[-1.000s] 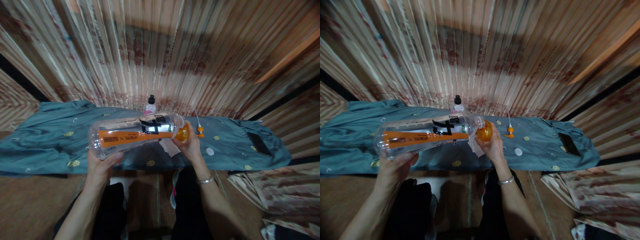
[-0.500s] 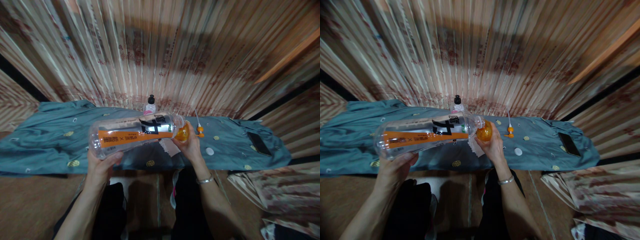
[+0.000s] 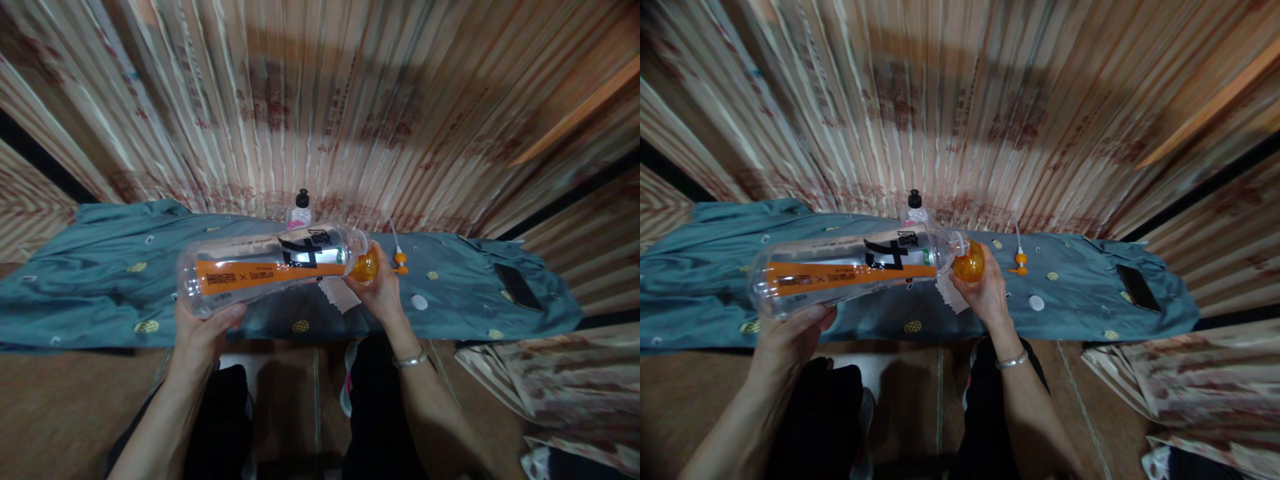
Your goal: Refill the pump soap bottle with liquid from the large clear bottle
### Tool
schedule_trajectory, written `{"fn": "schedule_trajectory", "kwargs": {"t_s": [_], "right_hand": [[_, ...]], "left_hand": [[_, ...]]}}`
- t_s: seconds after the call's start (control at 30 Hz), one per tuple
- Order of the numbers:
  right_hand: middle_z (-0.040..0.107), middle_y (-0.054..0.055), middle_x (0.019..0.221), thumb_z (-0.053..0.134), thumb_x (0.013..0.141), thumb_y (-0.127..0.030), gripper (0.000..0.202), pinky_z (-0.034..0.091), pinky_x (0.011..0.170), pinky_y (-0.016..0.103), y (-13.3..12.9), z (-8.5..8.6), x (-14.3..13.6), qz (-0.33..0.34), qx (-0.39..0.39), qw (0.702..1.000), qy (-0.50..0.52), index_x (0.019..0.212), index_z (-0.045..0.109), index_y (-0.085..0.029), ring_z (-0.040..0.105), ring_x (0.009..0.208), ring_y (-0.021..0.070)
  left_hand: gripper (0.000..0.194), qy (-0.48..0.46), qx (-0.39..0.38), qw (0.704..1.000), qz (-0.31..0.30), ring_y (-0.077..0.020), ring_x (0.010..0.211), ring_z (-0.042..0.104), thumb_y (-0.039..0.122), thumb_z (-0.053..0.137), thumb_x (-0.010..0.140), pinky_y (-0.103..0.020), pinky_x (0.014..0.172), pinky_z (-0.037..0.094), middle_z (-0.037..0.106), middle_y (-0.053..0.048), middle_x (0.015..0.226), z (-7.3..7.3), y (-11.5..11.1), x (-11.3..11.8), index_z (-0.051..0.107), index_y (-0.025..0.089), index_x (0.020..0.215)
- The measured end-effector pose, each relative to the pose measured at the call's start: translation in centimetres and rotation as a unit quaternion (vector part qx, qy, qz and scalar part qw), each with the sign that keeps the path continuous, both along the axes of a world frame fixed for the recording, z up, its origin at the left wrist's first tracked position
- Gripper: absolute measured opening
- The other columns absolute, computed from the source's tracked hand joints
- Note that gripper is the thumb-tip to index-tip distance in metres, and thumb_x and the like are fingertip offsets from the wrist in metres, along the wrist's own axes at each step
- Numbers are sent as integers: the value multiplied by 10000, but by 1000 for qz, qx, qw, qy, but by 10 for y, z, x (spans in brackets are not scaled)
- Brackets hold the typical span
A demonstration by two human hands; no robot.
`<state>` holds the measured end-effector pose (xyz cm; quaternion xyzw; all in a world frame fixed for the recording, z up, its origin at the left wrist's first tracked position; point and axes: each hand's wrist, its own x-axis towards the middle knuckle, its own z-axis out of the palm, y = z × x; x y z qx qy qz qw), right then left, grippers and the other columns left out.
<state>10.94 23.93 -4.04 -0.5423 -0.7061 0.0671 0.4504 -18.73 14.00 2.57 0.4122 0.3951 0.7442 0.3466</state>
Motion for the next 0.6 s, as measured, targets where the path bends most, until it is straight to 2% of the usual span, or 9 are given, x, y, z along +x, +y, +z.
{"fn": "schedule_trajectory", "kwargs": {"t_s": [0.07,0.2,0.43,0.6], "right_hand": [[712,236,1528,936,782,-400,961,601,1186,593,0,2,0,2,-5,1000,3,1605,508,-152,718,1401,405],[717,226,1524,933,783,-388,960,606,1179,597,-1,4,0,1,-18,1000,2,1613,505,-164,719,1399,406],[721,233,1517,932,783,-379,973,610,1176,591,-1,1,0,-2,-9,1000,2,1622,499,-145,720,1398,409],[716,237,1525,926,788,-389,961,609,1177,586,0,1,-1,-5,1,1000,-2,1617,510,-137,722,1395,406]], "left_hand": [[512,2,-6,1000,1,-94,370,445,406,1059,506,-191,300,308,626,29,553,1,0,1,738,188,841],[536,-7,0,1000,1,-98,373,442,391,1062,505,-198,297,302,638,30,562,0,0,0,762,198,905],[509,-12,14,1000,-5,-103,354,490,354,1065,523,-183,282,341,674,25,565,0,1,0,757,182,889],[560,-30,29,999,-13,-109,335,522,314,1079,509,-178,271,380,729,26,594,0,2,1,786,176,965]]}}
